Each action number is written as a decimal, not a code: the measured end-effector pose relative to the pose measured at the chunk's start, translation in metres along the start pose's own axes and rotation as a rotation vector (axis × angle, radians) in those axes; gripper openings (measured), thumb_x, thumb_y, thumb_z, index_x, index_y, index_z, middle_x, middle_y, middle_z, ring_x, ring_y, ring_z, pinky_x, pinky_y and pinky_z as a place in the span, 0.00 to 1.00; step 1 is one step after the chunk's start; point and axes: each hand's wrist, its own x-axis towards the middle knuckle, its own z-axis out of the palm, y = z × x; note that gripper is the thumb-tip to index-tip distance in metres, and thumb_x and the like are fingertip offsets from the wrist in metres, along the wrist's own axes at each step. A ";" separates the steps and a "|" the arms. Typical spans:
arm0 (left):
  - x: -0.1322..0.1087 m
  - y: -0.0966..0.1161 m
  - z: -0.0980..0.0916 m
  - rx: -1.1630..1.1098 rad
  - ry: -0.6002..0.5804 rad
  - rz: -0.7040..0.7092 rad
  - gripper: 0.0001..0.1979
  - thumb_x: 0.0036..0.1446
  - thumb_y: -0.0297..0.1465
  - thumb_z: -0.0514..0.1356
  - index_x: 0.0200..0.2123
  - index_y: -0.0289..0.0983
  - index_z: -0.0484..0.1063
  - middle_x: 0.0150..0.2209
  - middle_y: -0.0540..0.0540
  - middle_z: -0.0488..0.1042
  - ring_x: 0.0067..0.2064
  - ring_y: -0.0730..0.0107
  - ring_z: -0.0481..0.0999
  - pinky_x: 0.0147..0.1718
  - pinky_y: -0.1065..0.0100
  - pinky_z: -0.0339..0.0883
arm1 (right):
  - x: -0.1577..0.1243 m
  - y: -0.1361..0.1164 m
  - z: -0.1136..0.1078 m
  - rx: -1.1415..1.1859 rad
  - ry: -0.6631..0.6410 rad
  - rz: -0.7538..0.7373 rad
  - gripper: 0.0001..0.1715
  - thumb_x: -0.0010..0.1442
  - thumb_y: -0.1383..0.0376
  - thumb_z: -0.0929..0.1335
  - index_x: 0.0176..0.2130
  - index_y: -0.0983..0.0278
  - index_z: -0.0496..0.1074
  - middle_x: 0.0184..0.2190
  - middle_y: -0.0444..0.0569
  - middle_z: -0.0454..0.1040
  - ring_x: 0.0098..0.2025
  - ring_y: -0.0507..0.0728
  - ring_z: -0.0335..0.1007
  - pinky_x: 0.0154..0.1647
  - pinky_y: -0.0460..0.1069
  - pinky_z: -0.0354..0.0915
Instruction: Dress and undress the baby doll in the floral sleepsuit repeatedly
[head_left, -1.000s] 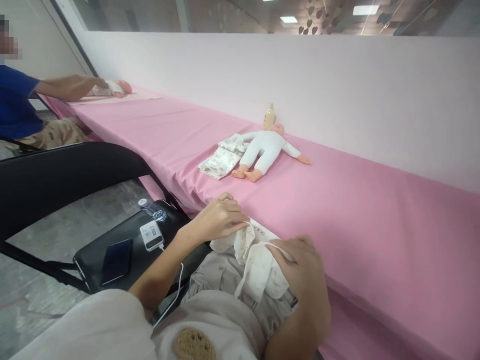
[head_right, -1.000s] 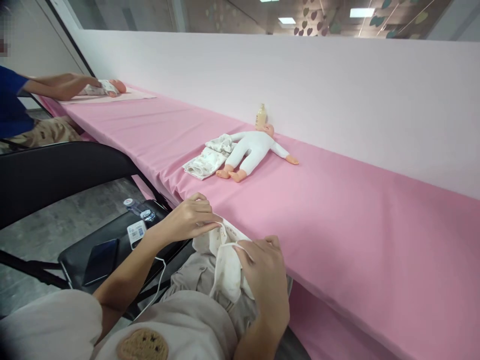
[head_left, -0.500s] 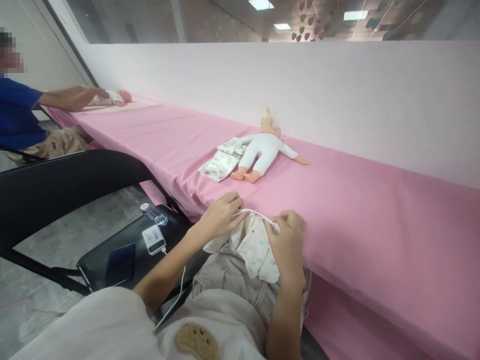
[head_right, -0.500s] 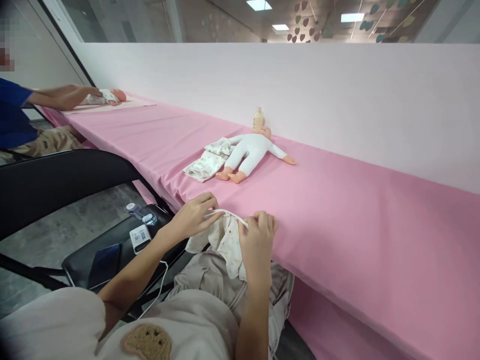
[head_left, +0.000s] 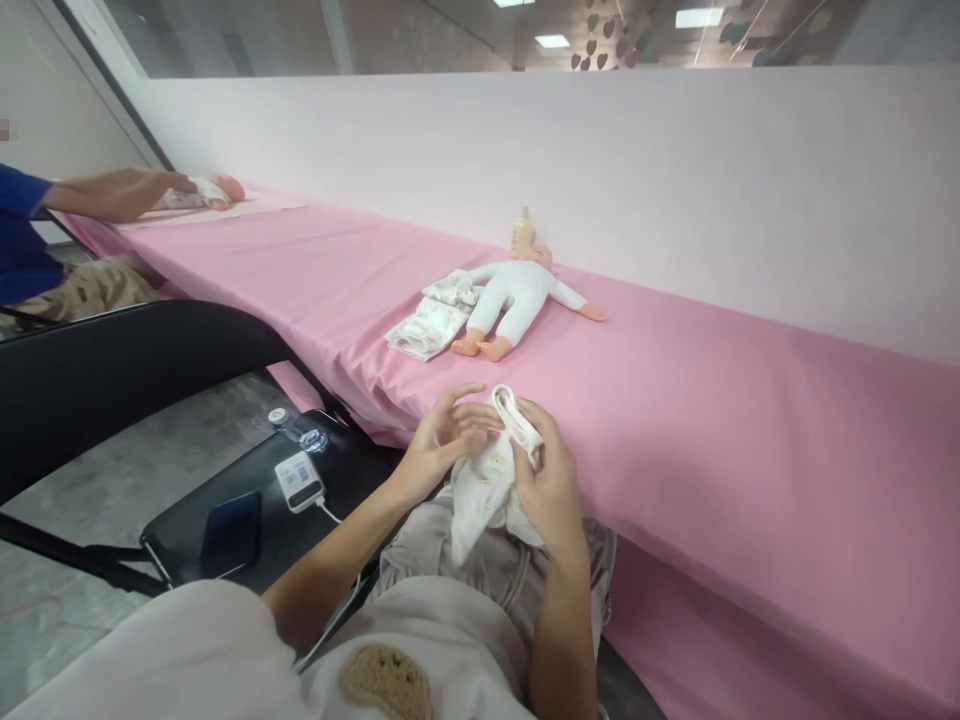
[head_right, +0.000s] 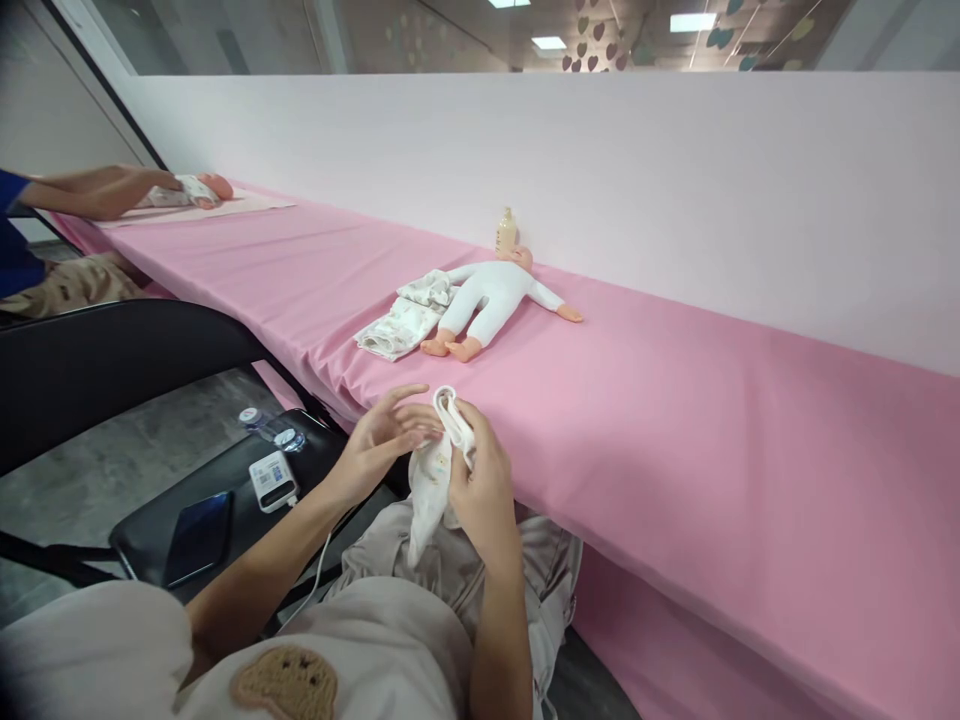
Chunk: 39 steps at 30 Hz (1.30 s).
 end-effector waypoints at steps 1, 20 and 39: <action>0.001 0.002 -0.003 0.095 0.012 0.086 0.31 0.48 0.32 0.64 0.55 0.39 0.59 0.51 0.38 0.68 0.51 0.62 0.69 0.50 0.61 0.64 | -0.002 -0.001 -0.002 0.049 0.021 -0.007 0.22 0.60 0.69 0.59 0.54 0.61 0.61 0.52 0.51 0.66 0.54 0.55 0.63 0.53 0.51 0.63; -0.013 0.021 -0.040 0.342 0.262 0.213 0.15 0.56 0.40 0.56 0.42 0.36 0.68 0.35 0.47 0.72 0.35 0.72 0.70 0.36 0.71 0.68 | -0.051 -0.008 0.037 0.019 -0.152 0.087 0.07 0.56 0.62 0.67 0.32 0.65 0.71 0.34 0.49 0.69 0.38 0.54 0.66 0.39 0.47 0.64; -0.050 0.007 -0.098 -0.137 0.228 -0.063 0.23 0.45 0.44 0.63 0.40 0.34 0.72 0.23 0.48 0.71 0.24 0.71 0.70 0.23 0.72 0.66 | -0.035 -0.003 0.042 0.102 -0.228 0.061 0.06 0.57 0.66 0.66 0.31 0.63 0.74 0.39 0.51 0.75 0.43 0.56 0.71 0.51 0.52 0.63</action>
